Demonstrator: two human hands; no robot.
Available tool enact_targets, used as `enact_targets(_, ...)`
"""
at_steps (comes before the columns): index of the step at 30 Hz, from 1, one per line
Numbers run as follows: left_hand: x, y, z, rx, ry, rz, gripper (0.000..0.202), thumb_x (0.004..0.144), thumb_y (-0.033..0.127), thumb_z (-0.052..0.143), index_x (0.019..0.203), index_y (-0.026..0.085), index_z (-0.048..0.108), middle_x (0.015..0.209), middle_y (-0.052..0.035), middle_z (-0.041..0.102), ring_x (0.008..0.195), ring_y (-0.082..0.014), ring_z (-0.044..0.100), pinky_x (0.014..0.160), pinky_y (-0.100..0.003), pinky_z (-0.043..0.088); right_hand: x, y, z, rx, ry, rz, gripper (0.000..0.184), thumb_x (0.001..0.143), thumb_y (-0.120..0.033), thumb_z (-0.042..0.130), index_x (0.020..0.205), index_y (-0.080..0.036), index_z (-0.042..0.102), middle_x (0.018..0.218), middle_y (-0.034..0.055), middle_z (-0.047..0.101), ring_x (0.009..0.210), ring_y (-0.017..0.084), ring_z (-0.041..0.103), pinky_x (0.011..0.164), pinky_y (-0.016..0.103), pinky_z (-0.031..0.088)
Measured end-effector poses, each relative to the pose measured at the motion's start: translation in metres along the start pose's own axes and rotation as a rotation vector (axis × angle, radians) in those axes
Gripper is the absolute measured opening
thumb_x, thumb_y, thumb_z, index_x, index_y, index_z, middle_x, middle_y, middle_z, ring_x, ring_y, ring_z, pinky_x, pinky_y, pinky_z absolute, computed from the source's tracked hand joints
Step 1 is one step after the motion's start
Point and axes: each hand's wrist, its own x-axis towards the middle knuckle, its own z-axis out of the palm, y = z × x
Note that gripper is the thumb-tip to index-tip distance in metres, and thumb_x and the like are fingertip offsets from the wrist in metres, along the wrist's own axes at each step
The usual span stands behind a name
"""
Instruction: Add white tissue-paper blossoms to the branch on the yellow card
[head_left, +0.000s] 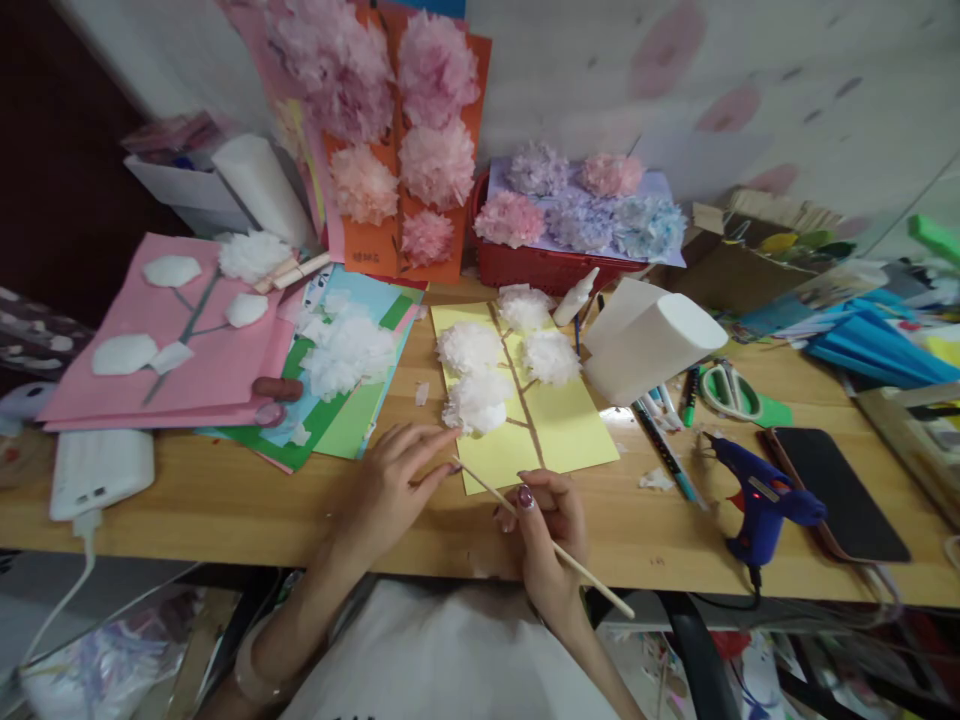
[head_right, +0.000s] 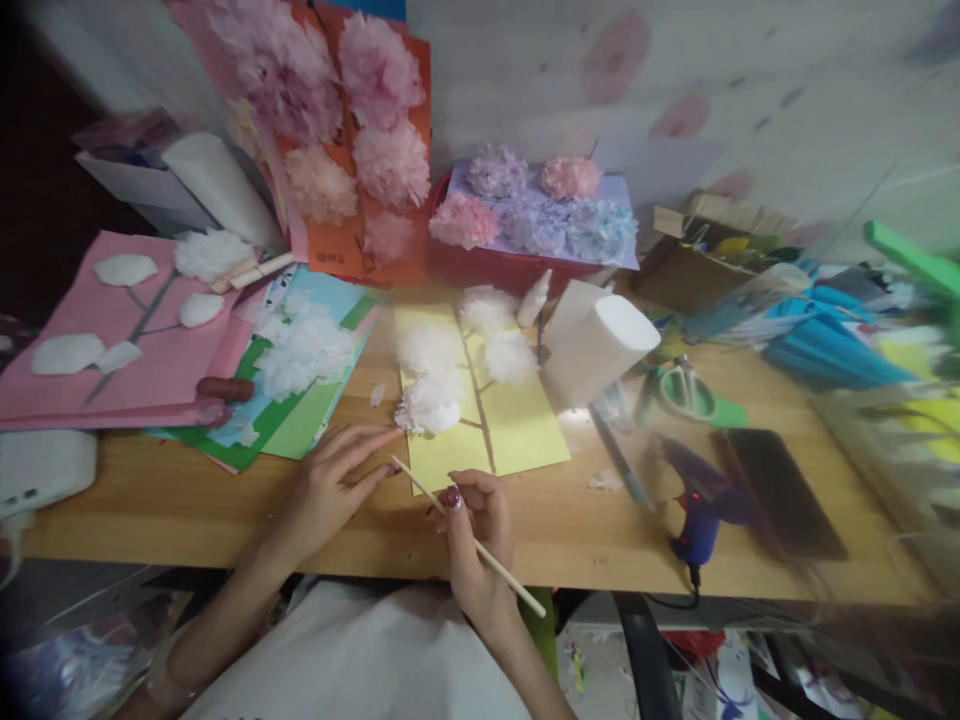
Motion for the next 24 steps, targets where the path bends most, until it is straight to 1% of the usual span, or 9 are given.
enact_targets(2, 0.005, 0.004, 0.001, -0.097, -0.055, 0.027, 0.015, 0.091, 0.014, 0.063, 0.098, 0.022, 0.075, 0.090, -0.0045, 0.077, 0.087, -0.0181, 0.069, 0.078, -0.031, 0.056, 0.004, -0.003, -0.003, 0.086, -0.005, 0.039, 0.014, 0.097, -0.037, 0.059, 0.103, -0.025, 0.059, 0.063, -0.0045, 0.062, 0.051, 0.012, 0.060, 0.053, 0.024, 0.051)
enact_targets(4, 0.007, 0.008, 0.001, -0.200, -0.101, 0.004, 0.016, 0.091, 0.015, 0.063, 0.085, 0.022, 0.076, 0.076, -0.0024, 0.076, 0.075, -0.0162, 0.069, 0.069, -0.027, 0.056, 0.010, -0.006, -0.009, 0.144, 0.026, 0.080, 0.014, 0.096, -0.037, 0.058, 0.101, -0.024, 0.059, 0.056, -0.0057, 0.059, 0.045, 0.012, 0.057, 0.048, 0.023, 0.047)
enact_targets(8, 0.004, 0.010, -0.003, -0.345, -0.193, -0.123, 0.018, 0.091, 0.019, 0.063, 0.082, 0.022, 0.079, 0.072, -0.0026, 0.076, 0.068, -0.0154, 0.070, 0.061, -0.024, 0.056, 0.023, -0.009, -0.026, 0.207, 0.133, 0.091, 0.016, 0.093, -0.038, 0.059, 0.097, -0.023, 0.061, 0.046, -0.0081, 0.051, 0.037, 0.011, 0.047, 0.040, 0.021, 0.038)
enact_targets(11, 0.001, 0.010, -0.010, -0.382, -0.231, -0.187, 0.022, 0.092, 0.019, 0.059, 0.084, 0.023, 0.079, 0.078, -0.0031, 0.078, 0.072, -0.0157, 0.073, 0.065, -0.023, 0.057, 0.028, -0.013, -0.029, 0.212, 0.146, 0.041, 0.019, 0.097, -0.041, 0.055, 0.102, -0.024, 0.063, 0.059, -0.0029, 0.065, 0.049, 0.014, 0.059, 0.048, 0.023, 0.046)
enact_targets(13, 0.001, 0.012, -0.015, -0.413, -0.266, -0.209, 0.024, 0.093, 0.020, 0.057, 0.085, 0.023, 0.079, 0.080, -0.0029, 0.079, 0.074, -0.0156, 0.074, 0.067, -0.023, 0.058, 0.027, -0.017, -0.022, 0.177, 0.027, -0.022, 0.027, 0.101, -0.047, 0.049, 0.107, -0.026, 0.064, 0.089, 0.0046, 0.076, 0.074, 0.017, 0.070, 0.061, 0.027, 0.053)
enact_targets(15, 0.001, 0.016, -0.020, -0.446, -0.300, -0.218, 0.024, 0.093, 0.021, 0.056, 0.085, 0.024, 0.079, 0.080, -0.0024, 0.079, 0.073, -0.0155, 0.074, 0.067, -0.022, 0.058, 0.024, -0.020, -0.010, 0.104, -0.186, -0.075, 0.035, 0.102, -0.053, 0.044, 0.115, -0.028, 0.065, 0.118, 0.0080, 0.073, 0.100, 0.021, 0.070, 0.077, 0.033, 0.055)
enact_targets(17, 0.002, 0.021, -0.026, -0.482, -0.311, -0.233, 0.025, 0.094, 0.022, 0.055, 0.087, 0.025, 0.079, 0.081, -0.0027, 0.079, 0.068, -0.0154, 0.073, 0.063, -0.023, 0.058, 0.021, -0.022, 0.001, 0.018, -0.388, -0.056, 0.041, 0.102, -0.056, 0.041, 0.126, -0.030, 0.061, 0.126, 0.0086, 0.070, 0.112, 0.022, 0.067, 0.089, 0.036, 0.054)
enact_targets(20, 0.000, 0.021, -0.034, -0.520, -0.247, -0.263, 0.025, 0.095, 0.027, 0.055, 0.093, 0.025, 0.081, 0.081, -0.0043, 0.080, 0.059, -0.0151, 0.070, 0.059, -0.025, 0.058, 0.019, -0.019, 0.004, -0.070, -0.493, 0.022, 0.045, 0.103, -0.057, 0.036, 0.130, -0.028, 0.057, 0.110, 0.0077, 0.075, 0.106, 0.023, 0.070, 0.093, 0.039, 0.053)
enact_targets(24, -0.003, 0.005, -0.043, -0.409, 0.003, -0.302, 0.014, 0.086, 0.031, 0.069, 0.089, 0.027, 0.082, 0.075, -0.0032, 0.079, 0.061, -0.0162, 0.069, 0.059, -0.027, 0.057, 0.021, -0.016, -0.019, -0.186, -0.396, 0.013, 0.045, 0.106, -0.052, 0.030, 0.112, -0.024, 0.065, 0.080, 0.0037, 0.076, 0.085, 0.022, 0.074, 0.084, 0.037, 0.055)
